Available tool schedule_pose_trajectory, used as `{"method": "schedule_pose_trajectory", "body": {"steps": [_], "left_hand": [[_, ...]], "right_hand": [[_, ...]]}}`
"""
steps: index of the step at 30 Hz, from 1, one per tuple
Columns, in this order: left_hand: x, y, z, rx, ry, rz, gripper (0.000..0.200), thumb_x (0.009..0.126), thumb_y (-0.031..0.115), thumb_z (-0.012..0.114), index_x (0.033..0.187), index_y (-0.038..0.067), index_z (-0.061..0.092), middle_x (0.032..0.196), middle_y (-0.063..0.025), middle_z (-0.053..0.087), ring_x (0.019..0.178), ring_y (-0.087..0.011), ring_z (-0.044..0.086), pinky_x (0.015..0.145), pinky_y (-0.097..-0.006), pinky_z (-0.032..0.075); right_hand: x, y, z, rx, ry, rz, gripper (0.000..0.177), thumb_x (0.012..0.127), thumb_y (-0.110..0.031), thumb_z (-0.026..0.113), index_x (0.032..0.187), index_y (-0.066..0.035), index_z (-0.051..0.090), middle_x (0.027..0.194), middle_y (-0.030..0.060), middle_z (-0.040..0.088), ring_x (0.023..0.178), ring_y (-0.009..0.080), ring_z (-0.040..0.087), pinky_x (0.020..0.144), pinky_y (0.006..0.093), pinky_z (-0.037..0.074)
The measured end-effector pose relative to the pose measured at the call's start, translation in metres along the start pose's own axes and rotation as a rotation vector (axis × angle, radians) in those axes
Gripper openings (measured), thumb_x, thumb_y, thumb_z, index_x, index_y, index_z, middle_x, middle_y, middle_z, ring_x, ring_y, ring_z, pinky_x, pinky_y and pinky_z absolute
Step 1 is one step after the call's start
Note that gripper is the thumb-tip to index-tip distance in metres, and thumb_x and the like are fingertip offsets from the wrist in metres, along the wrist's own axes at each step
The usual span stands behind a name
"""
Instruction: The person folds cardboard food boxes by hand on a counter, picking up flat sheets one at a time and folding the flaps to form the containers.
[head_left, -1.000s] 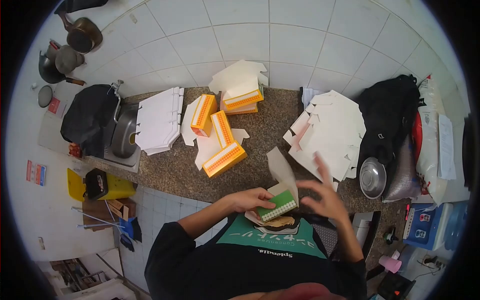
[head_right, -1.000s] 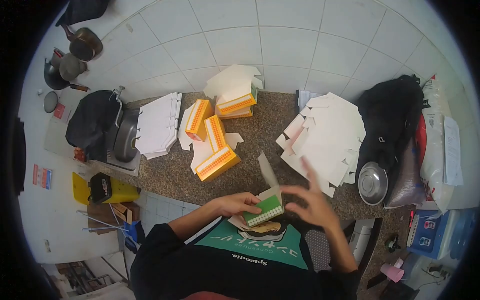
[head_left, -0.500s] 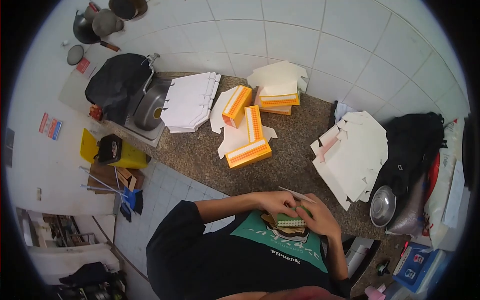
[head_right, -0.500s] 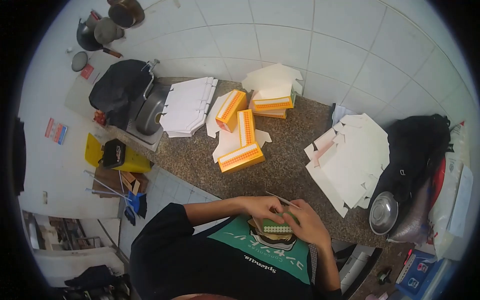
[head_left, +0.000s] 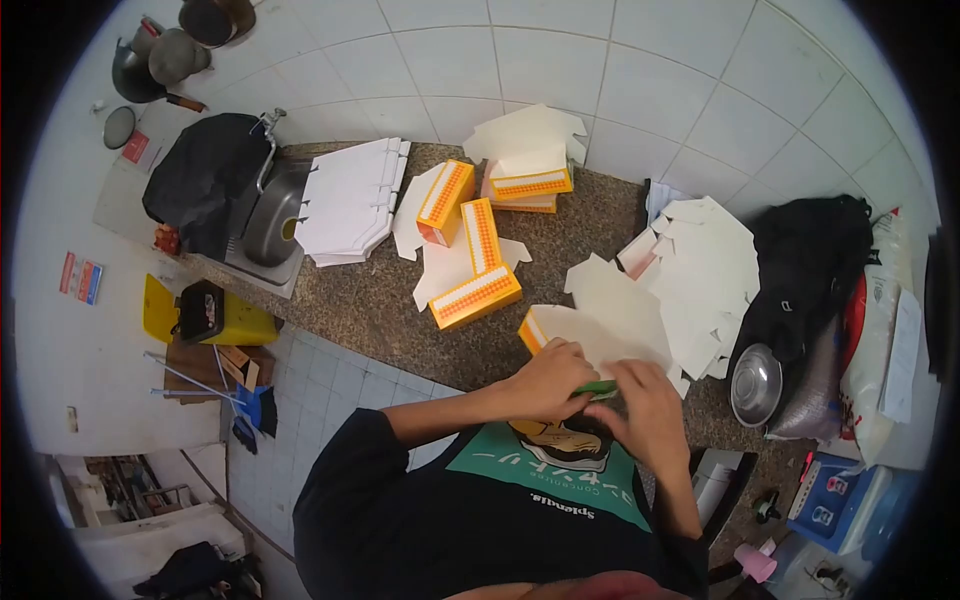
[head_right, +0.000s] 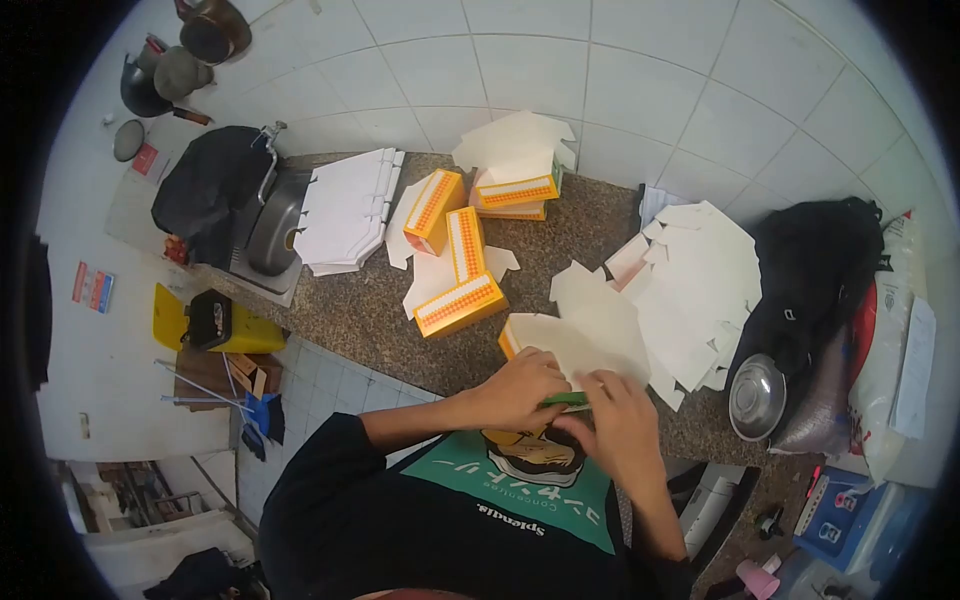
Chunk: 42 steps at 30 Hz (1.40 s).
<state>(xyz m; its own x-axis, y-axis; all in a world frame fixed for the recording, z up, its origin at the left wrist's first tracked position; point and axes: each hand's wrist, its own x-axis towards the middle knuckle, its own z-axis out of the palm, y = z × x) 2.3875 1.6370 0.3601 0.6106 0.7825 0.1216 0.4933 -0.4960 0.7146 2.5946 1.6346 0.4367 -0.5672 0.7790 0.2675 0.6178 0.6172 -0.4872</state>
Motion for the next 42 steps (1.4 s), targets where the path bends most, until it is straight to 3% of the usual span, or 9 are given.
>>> {"method": "schedule_pose_trajectory", "body": {"steps": [3,7,9,13,21,27,32,36,42], "left_hand": [[0.012,0.013,-0.020,0.240,0.100,0.114,0.031,0.077,0.016,0.076,0.104,0.004,0.066,0.119,-0.0214,0.060,0.107,-0.0369,0.060,0.099,-0.0515,0.041],[0.024,0.017,-0.022,0.307,0.649,-0.029,0.057,0.080,0.017,0.077,0.130,0.000,0.054,0.140,-0.0299,0.046,0.126,-0.0412,0.054,0.115,-0.0463,0.035],[0.026,0.001,0.005,-0.584,0.363,-0.138,0.072,0.088,0.021,0.074,0.146,-0.001,0.036,0.142,-0.0305,0.048,0.134,-0.0435,0.050,0.111,-0.0453,0.040],[0.032,-0.004,0.004,-0.423,0.481,-0.147,0.058,0.094,0.018,0.066,0.142,-0.003,0.042,0.123,-0.0322,0.060,0.114,-0.0456,0.063,0.094,-0.0442,0.051],[0.033,-0.001,-0.011,-0.199,0.468,-0.136,0.045,0.096,0.013,0.062,0.135,-0.002,0.046,0.111,-0.0318,0.064,0.100,-0.0496,0.065,0.080,-0.0485,0.053],[0.027,0.002,-0.002,-0.288,0.480,-0.204,0.055,0.097,0.013,0.060,0.145,-0.003,0.037,0.118,-0.0309,0.061,0.108,-0.0464,0.065,0.093,-0.0477,0.051],[0.037,-0.038,0.008,-0.067,0.846,-0.156,0.059,0.100,0.009,0.054,0.151,-0.002,0.027,0.142,-0.0214,0.046,0.127,-0.0309,0.052,0.109,-0.0425,0.041],[0.079,-0.092,-0.032,-1.150,1.509,-0.170,0.020,0.105,0.011,0.051,0.119,0.007,0.037,0.107,-0.0130,0.056,0.111,-0.0324,0.061,0.101,-0.0550,0.055],[0.031,-0.104,0.013,-1.446,1.345,-0.521,0.017,0.102,0.022,0.054,0.113,0.013,0.044,0.100,-0.0107,0.058,0.096,-0.0304,0.065,0.087,-0.0507,0.058]], "right_hand": [[-0.003,0.031,0.020,0.140,-0.293,0.194,0.029,0.083,-0.020,0.078,0.100,0.002,0.071,0.075,0.0161,0.065,0.075,0.0387,0.065,0.072,0.0459,0.052],[-0.007,0.041,0.027,0.601,0.130,0.535,0.018,0.097,-0.006,0.063,0.083,0.004,0.069,0.074,0.0079,0.069,0.070,0.0150,0.064,0.065,0.0305,0.049],[-0.004,0.040,0.035,0.807,0.201,0.506,0.013,0.102,-0.004,0.057,0.095,0.004,0.066,0.080,0.0056,0.071,0.075,0.0068,0.061,0.064,0.0228,0.046],[0.013,0.034,0.037,0.995,0.336,0.451,0.017,0.102,-0.004,0.057,0.116,0.001,0.048,0.086,0.0084,0.071,0.078,0.0087,0.064,0.066,0.0223,0.048],[0.007,0.065,0.056,0.837,0.469,0.333,0.009,0.102,-0.004,0.059,0.095,-0.003,0.053,0.102,0.0117,0.069,0.087,0.0151,0.066,0.069,0.0270,0.055],[0.019,0.058,0.071,1.436,0.235,0.493,0.013,0.096,-0.001,0.065,0.108,-0.002,0.058,0.104,0.0094,0.068,0.092,0.0172,0.066,0.069,0.0318,0.058],[0.089,0.069,0.034,0.946,-0.017,0.163,0.033,0.092,0.000,0.068,0.124,0.001,0.065,0.119,0.0098,0.069,0.101,0.0146,0.066,0.085,0.0311,0.055],[0.115,0.081,-0.009,1.080,0.389,0.115,0.032,0.099,-0.011,0.063,0.128,0.001,0.064,0.123,0.0100,0.070,0.112,0.0156,0.063,0.099,0.0325,0.050],[0.034,0.194,0.065,0.644,0.465,0.680,0.037,0.102,-0.031,0.061,0.124,-0.003,0.068,0.115,0.0111,0.072,0.111,0.0200,0.066,0.093,0.0356,0.051]]}}
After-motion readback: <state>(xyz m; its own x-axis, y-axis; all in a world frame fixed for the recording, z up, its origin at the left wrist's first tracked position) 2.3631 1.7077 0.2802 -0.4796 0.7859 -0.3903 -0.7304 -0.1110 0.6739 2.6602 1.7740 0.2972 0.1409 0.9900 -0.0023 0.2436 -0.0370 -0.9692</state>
